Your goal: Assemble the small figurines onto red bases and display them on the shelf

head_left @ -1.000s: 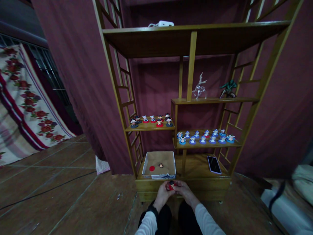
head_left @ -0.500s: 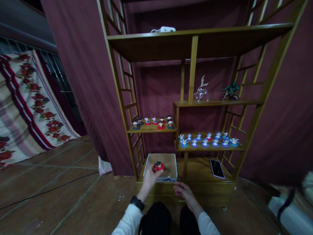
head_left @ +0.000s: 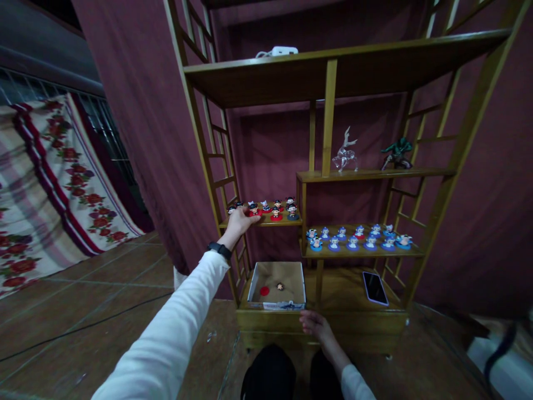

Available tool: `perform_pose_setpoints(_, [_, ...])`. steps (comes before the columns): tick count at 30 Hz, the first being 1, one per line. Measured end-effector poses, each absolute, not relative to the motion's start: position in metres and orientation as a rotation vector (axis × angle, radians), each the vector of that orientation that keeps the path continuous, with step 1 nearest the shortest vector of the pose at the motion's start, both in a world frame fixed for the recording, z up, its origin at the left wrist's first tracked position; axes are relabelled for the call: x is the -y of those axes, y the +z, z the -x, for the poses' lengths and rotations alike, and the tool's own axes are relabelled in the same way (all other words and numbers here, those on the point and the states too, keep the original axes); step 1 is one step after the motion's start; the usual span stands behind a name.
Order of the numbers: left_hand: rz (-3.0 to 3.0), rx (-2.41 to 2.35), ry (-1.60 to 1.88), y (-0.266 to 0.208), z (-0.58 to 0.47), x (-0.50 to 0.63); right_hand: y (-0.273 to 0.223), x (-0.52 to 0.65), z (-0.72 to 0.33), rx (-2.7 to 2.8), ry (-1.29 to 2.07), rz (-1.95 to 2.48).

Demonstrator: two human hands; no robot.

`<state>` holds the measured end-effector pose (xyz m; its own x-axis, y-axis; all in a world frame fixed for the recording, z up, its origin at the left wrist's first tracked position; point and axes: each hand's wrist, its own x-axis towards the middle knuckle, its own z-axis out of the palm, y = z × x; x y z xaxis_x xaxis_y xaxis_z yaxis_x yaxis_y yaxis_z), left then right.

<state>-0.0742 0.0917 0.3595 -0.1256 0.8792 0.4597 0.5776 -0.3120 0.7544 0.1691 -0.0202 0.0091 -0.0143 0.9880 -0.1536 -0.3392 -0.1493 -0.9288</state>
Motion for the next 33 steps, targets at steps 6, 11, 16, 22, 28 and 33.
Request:
perform_pose_setpoints(6, [-1.940, -1.766, 1.214, 0.357, 0.067, -0.108, 0.008, 0.020, -0.172, 0.848, 1.439, 1.044])
perform_pose_setpoints(11, [-1.931, -1.729, 1.112, 0.365, 0.068, -0.117, 0.012, 0.021, -0.174, 0.843, 1.420, 1.050])
perform_pose_setpoints(16, [-1.887, -1.598, 1.171, 0.366, 0.063, -0.118, 0.020, 0.025, -0.176, 0.848, 1.424, 1.076])
perform_pose_setpoints(22, [-1.889, -1.602, 1.177, 0.362, 0.063, -0.120, 0.016, 0.026, -0.177, 0.886, 1.408, 1.066])
perform_pose_setpoints(28, [-2.345, -1.901, 1.308, 0.365, 0.048, -0.100, 0.011, 0.020, -0.178, 0.855, 1.416, 1.059])
perform_pose_setpoints(33, [-2.718, -1.866, 0.891, 0.376, 0.021, -0.103, 0.006, 0.017, -0.178, 0.885, 1.405, 1.055])
